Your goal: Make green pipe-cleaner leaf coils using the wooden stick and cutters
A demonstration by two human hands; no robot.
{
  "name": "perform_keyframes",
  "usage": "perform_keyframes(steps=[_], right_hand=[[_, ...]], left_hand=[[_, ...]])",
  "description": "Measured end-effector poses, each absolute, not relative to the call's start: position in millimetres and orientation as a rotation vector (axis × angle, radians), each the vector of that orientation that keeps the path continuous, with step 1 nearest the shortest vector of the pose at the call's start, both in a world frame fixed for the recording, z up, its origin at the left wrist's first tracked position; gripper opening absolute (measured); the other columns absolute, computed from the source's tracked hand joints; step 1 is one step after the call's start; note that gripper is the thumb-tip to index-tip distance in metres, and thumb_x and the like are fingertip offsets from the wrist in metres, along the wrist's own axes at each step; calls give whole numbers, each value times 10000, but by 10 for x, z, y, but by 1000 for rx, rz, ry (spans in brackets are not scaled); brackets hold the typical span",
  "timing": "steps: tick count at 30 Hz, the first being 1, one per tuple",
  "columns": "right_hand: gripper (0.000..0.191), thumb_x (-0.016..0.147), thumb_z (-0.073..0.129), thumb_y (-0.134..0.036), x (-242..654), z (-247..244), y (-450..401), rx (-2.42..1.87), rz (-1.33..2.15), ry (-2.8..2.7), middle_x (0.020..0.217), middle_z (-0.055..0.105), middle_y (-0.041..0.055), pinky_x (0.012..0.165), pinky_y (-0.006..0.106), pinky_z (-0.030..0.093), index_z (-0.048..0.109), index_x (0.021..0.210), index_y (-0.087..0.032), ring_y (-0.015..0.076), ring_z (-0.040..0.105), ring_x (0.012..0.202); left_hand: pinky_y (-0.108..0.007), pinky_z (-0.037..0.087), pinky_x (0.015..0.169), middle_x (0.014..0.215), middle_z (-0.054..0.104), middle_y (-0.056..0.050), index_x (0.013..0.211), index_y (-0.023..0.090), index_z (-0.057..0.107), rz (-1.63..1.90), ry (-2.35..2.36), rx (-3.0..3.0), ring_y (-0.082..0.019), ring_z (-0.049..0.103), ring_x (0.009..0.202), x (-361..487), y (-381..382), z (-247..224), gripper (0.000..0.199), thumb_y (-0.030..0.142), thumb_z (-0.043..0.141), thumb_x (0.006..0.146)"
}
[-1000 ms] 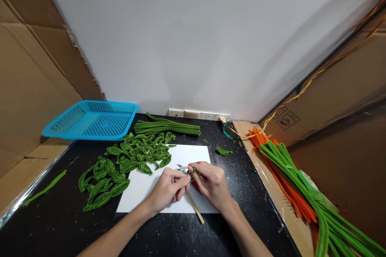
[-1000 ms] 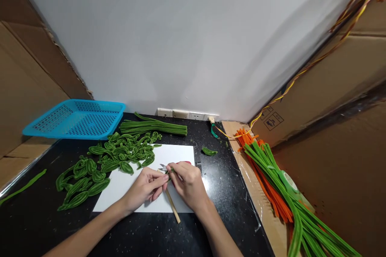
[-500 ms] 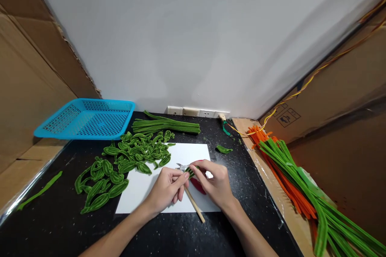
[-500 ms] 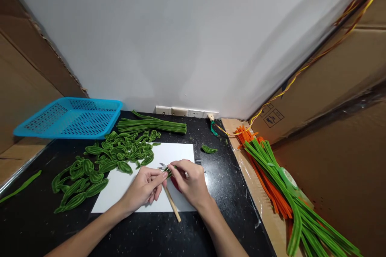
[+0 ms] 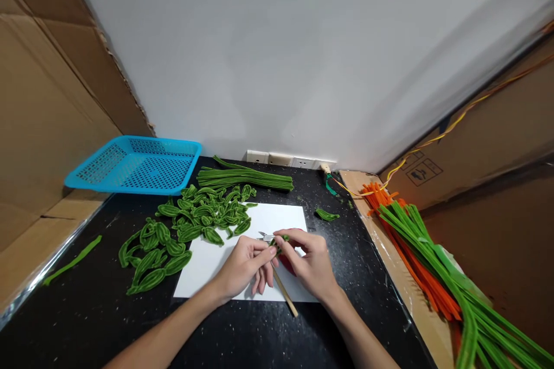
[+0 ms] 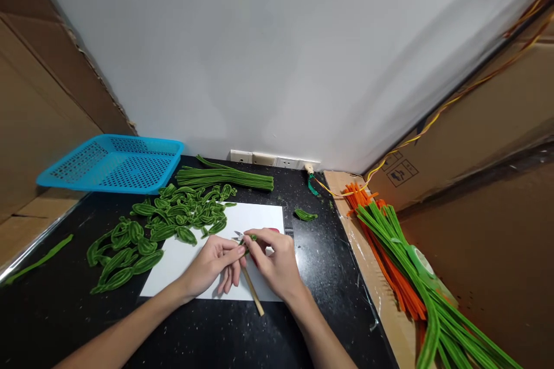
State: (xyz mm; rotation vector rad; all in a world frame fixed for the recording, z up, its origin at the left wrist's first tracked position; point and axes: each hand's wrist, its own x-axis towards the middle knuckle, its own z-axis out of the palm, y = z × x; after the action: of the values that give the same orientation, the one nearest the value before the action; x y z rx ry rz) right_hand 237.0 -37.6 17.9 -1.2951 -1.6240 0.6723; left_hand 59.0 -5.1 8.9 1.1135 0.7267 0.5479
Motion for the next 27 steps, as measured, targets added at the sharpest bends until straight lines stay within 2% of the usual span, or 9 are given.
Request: perform_keyframes(steps=[3, 7, 11, 13, 17, 19, 21, 24, 27], right_hand=[[181, 974, 665, -315, 2349, 184, -373, -1296, 656, -1535, 864, 815, 60, 634, 286, 559, 816, 980, -217, 196, 728, 664], [176, 969, 661, -289, 2313, 161, -377, -1314, 529, -1586, 800, 799, 52, 616, 292, 535, 814, 915, -223, 184, 688, 601], [198, 970, 668, -337, 2292, 174, -381, -1335, 676, -1478, 806, 787, 54, 606, 282, 518, 810, 938, -205, 170, 656, 605], [204, 962, 674, -351, 2285, 180, -381, -1313, 770, -1376, 806, 778, 52, 613, 280, 523, 807, 984, -198, 172, 660, 625], [177, 947, 689, -302, 2266, 169, -387, -1235, 726, -1368, 791, 735, 38, 640, 283, 527, 814, 1045, -225, 167, 642, 657], [176, 954, 680, -284, 2258, 155, -389, -1183, 754, -1344, 811, 713, 36, 608, 277, 529, 811, 1062, -237, 151, 627, 624], [171, 959, 668, -274, 2261, 140, -384, -1131, 839, -1276, 865, 715, 48, 574, 270, 543, 804, 1056, -237, 144, 643, 606], [182, 955, 641, -234, 2290, 124, -365, -1087, 908, -1246, 974, 744, 73, 584, 267, 584, 805, 1033, -235, 175, 721, 706], [205, 935, 634, -176, 2329, 109, -347, -1105, 827, -1293, 985, 768, 68, 615, 264, 605, 808, 1025, -236, 187, 746, 770]], left_hand=[[-185, 390, 317, 534, 671, -60, 751, 115, 660, 583, 740, 1148, -113, 536, 335, 613, -65, 82, 505, 603, 691, 876], [-161, 317, 316, 438, 582, -14, 646, 153, 566, 608, 733, 1177, -79, 453, 308, 608, -97, 58, 527, 595, 640, 922], [-153, 296, 330, 413, 514, 27, 627, 171, 501, 703, 767, 1162, -69, 436, 314, 606, -122, 22, 533, 581, 628, 944], [-149, 296, 317, 471, 555, 27, 696, 158, 543, 751, 801, 1160, -69, 454, 315, 614, -121, 11, 490, 568, 639, 946], [-149, 357, 316, 600, 625, 30, 1015, 137, 622, 911, 840, 1126, -77, 506, 340, 609, -81, 32, 373, 493, 695, 934], [-165, 404, 320, 769, 684, -11, 1147, 137, 610, 939, 799, 1064, -86, 561, 390, 586, -59, 65, 428, 458, 745, 898], [-178, 429, 322, 920, 694, -55, 1187, 129, 608, 917, 733, 991, -95, 605, 441, 561, -46, 102, 502, 431, 806, 839], [-178, 436, 327, 899, 668, -50, 1194, 109, 616, 855, 669, 878, -110, 623, 483, 548, -44, 143, 575, 425, 859, 779], [-163, 427, 333, 827, 652, -27, 1221, 112, 603, 807, 701, 816, -98, 597, 483, 567, -44, 150, 592, 482, 836, 821]])
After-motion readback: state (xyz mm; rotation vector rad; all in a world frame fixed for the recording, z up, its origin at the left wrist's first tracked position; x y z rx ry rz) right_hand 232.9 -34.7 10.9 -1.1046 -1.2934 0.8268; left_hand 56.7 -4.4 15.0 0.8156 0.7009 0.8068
